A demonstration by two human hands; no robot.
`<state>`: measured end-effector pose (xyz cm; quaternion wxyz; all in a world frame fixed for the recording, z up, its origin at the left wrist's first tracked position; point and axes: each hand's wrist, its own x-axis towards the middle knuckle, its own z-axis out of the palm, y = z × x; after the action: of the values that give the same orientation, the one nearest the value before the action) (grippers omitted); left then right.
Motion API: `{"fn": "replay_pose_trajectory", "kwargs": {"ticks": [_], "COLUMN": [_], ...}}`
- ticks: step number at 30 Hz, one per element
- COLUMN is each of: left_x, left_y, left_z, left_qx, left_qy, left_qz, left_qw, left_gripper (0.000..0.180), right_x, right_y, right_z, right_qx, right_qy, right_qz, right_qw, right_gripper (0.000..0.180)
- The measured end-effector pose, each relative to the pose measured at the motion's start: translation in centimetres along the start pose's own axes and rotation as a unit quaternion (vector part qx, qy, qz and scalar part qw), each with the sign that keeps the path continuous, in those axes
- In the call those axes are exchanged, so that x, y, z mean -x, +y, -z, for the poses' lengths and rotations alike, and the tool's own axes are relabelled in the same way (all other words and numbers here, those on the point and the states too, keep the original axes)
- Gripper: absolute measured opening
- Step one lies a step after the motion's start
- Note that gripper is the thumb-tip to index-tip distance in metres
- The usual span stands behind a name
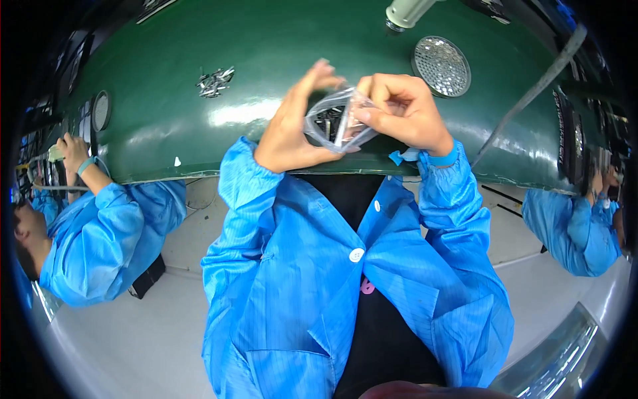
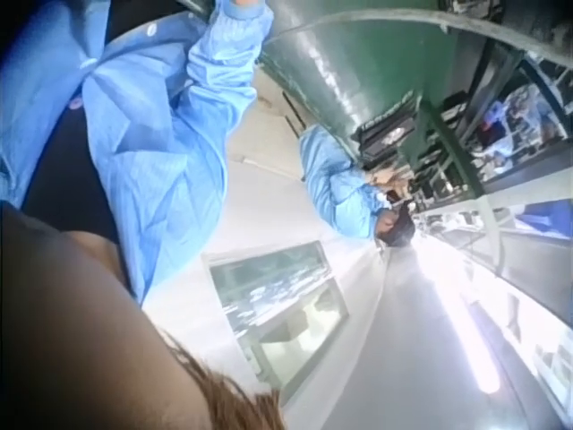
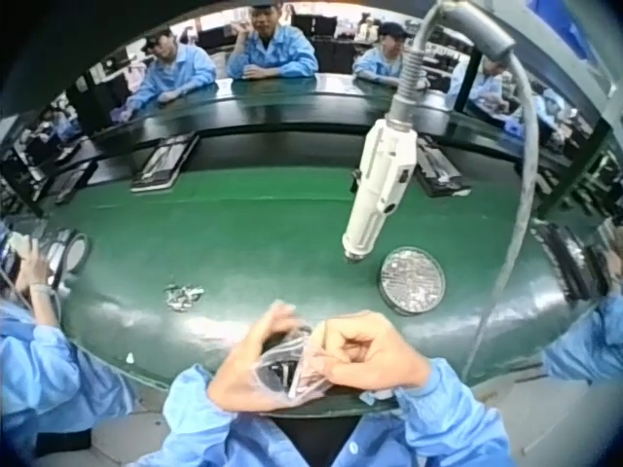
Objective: The person secures small screws to an electronic screen assembly using an electric screwdriver.
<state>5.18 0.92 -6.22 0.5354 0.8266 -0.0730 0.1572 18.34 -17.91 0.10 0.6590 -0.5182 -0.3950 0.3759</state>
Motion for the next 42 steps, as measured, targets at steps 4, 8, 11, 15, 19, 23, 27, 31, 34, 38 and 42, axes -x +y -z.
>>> {"fn": "replay_pose_trajectory", "kwargs": {"ticks": [4,8,11,15,19,23,27,31,34,38,42], "left_x": [-1.3,-1.7,-1.6,-0.1,3.8,3.8,1.7,0.1,0.4,0.9,1.0], "left_y": [2.5,2.6,3.2,2.0,0.2,-0.8,0.8,0.5,-0.3,-0.5,-0.4], "left_z": [1.3,0.4,4.3,15.7,25.1,27.9,26.8,26.2,26.8,26.9,26.4], "left_qx": [0.022,0.082,-0.056,-0.356,-0.509,-0.547,-0.553,-0.555,-0.541,-0.529,-0.511], "left_qy": [-0.069,-0.096,-0.077,-0.034,-0.052,-0.099,-0.146,-0.163,-0.168,-0.162,-0.137], "left_qz": [-0.054,-0.072,-0.042,-0.007,0.109,0.146,0.129,0.125,0.117,0.105,0.1], "left_qw": [0.996,0.989,0.995,0.934,0.852,0.818,0.81,0.806,0.816,0.826,0.843], "left_gripper": [0.096,0.089,0.075,0.069,0.072,0.076,0.077,0.08,0.081,0.084,0.088], "right_x": [0.8,0.6,-0.1,0.6,0.7,0.9,0.9,1.3,1.3,1.1,1.1], "right_y": [-0.2,-0.2,-0.7,-0.3,0.5,1.2,1.4,1.3,1.4,1.4,1.5], "right_z": [0.0,0.0,0.4,1.7,2.7,2.3,2.1,2.1,2.0,2.0,2.2], "right_qx": [-0.005,-0.031,0.055,0.054,0.023,0.089,0.111,0.111,0.114,0.137,0.144], "right_qy": [0.017,0.0,0.018,0.096,0.142,0.131,0.134,0.143,0.147,0.143,0.142], "right_qz": [-0.004,0.006,0.056,0.071,0.046,0.031,0.023,0.035,0.031,0.03,0.033], "right_qw": [1.0,1.0,0.997,0.991,0.988,0.987,0.985,0.983,0.982,0.98,0.979], "right_gripper": [0.038,0.035,0.031,0.016,0.016,0.018,0.02,0.02,0.02,0.021,0.022]}}
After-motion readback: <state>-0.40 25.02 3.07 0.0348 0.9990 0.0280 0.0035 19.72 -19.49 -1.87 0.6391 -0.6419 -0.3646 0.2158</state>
